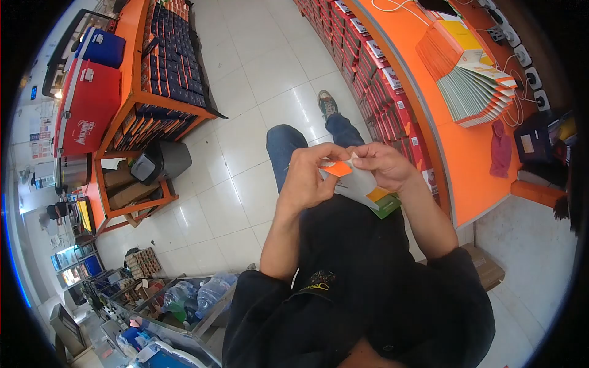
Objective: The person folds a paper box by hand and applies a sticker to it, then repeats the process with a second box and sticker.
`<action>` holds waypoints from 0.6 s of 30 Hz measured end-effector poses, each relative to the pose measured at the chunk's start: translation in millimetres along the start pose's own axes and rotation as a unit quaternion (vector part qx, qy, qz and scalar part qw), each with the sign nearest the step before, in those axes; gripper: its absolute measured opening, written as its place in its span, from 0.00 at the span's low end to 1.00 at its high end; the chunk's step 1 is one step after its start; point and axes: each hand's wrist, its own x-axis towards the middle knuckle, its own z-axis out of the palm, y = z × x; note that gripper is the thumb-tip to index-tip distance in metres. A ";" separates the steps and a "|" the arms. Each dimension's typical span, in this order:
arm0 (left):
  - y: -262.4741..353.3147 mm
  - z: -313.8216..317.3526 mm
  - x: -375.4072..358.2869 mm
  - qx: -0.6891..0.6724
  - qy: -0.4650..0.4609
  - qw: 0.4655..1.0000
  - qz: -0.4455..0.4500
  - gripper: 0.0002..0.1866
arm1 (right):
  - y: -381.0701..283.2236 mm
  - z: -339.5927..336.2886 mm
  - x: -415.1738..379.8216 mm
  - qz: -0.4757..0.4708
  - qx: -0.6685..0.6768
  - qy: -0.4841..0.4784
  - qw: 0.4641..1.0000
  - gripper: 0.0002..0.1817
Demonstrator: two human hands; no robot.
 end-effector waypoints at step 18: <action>-4.1 0.7 -11.2 -0.133 0.108 0.983 -0.066 0.05 | -8.2 33.9 7.4 -0.180 -0.316 0.115 0.924 0.10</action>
